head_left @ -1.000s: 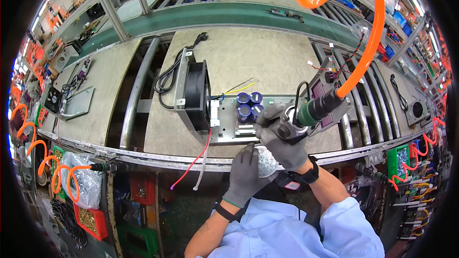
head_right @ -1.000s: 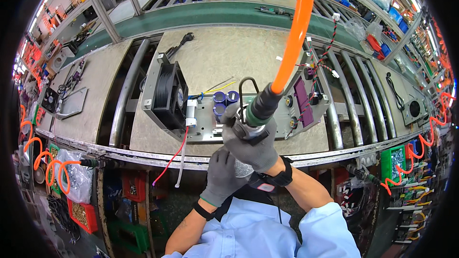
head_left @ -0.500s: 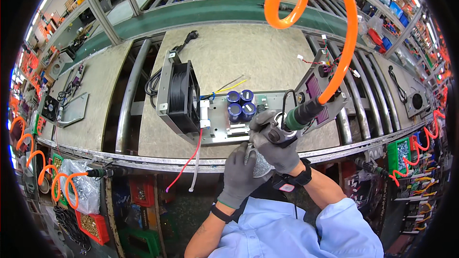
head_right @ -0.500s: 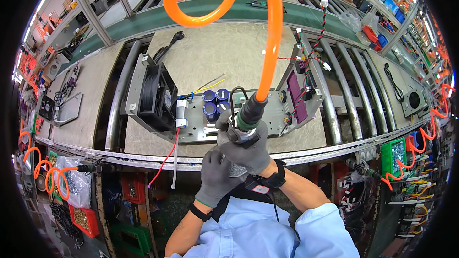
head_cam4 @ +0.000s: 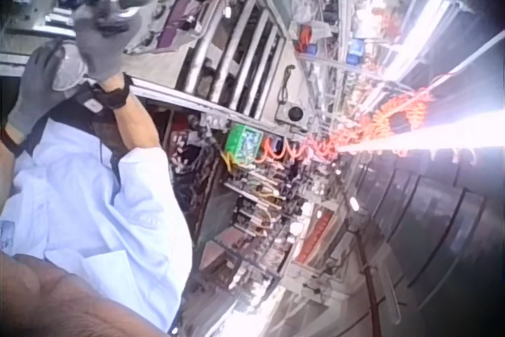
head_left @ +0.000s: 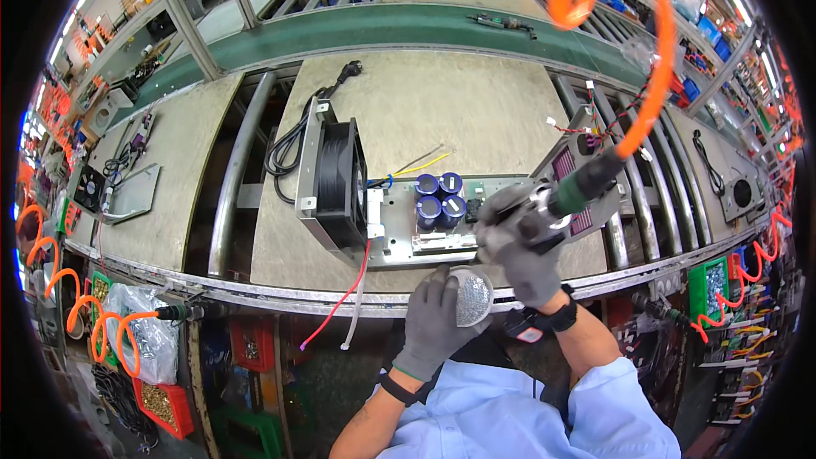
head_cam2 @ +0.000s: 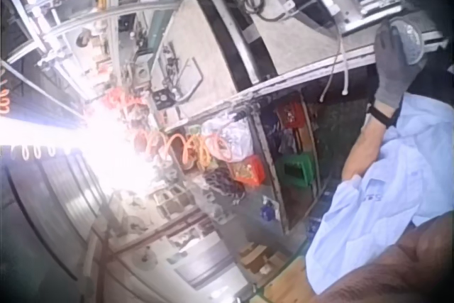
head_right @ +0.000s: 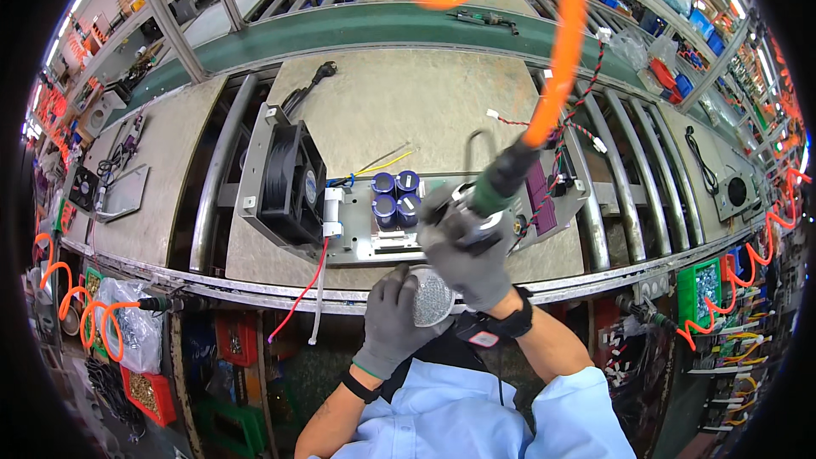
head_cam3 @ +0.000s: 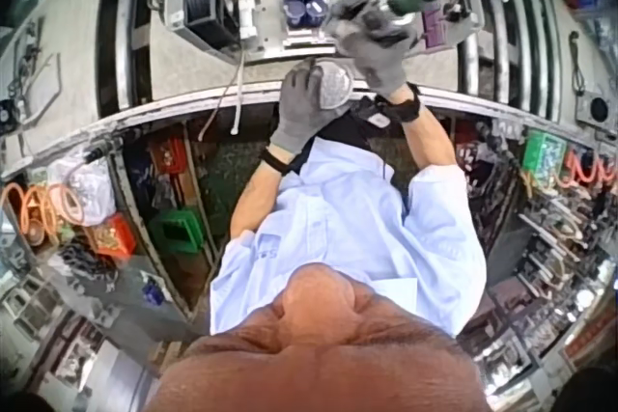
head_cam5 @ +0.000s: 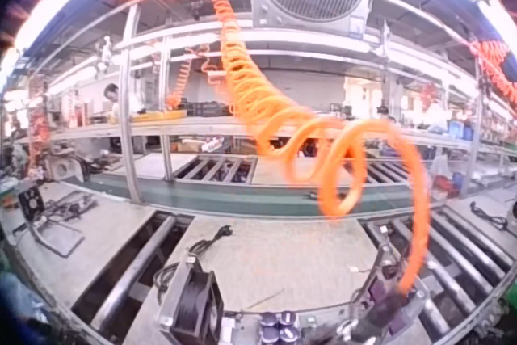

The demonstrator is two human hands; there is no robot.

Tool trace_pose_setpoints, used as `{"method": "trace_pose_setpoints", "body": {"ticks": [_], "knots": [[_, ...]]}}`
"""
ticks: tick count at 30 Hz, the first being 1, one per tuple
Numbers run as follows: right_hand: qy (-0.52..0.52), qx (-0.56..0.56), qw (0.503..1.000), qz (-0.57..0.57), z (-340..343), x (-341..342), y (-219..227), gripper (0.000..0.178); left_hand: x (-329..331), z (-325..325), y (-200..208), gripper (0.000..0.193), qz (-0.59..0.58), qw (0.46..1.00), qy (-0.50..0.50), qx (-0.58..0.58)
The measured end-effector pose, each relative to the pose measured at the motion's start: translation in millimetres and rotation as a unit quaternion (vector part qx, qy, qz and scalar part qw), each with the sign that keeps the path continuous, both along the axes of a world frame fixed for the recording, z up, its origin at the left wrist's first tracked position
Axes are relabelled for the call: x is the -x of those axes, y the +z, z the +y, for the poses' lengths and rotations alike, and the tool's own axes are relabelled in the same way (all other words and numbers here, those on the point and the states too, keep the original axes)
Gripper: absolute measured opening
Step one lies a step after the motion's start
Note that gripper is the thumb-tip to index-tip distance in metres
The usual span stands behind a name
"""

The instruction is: Assembling an electronic power inverter unit on a factory production line.

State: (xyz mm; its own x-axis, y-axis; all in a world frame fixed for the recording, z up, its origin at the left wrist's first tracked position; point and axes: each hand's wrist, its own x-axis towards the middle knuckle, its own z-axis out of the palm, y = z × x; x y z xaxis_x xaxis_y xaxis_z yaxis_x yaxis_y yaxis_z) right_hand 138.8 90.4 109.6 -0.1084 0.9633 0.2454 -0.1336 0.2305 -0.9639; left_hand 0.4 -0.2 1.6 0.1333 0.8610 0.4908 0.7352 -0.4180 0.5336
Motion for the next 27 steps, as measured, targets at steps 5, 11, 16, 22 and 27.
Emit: {"method": "trace_pose_setpoints", "body": {"ticks": [5, 11, 16, 22, 27], "knots": [[-0.1, -0.087, 0.984, 0.118, 56.3, 2.5, 26.6, 0.022, 0.6, 0.0, -1.1, 0.083, 0.02, 1.0, -0.001, 0.004], [-0.13, -0.169, 0.977, 0.024, 111.0, 7.7, 13.6, 0.021, -1.2, 0.2, 1.4, 0.083, 0.036, 0.999, 0.015, 0.012], [-0.132, -0.151, 0.98, 0.018, 125.5, 7.4, 2.6, 0.023, -0.2, 1.5, 1.8, 0.084, 0.037, 0.999, 0.01, 0.015], [-0.101, -0.069, 0.992, 0.027, 132.3, 2.3, 7.3, 0.017, -1.5, 0.5, 2.7, 0.083, 0.041, 0.999, 0.014, 0.026], [-0.1, -0.119, 0.986, 0.063, 137.5, 9.8, 5.4, 0.02, -3.1, -2.0, 3.5, 0.083, 0.047, 0.998, 0.019, 0.026]]}}
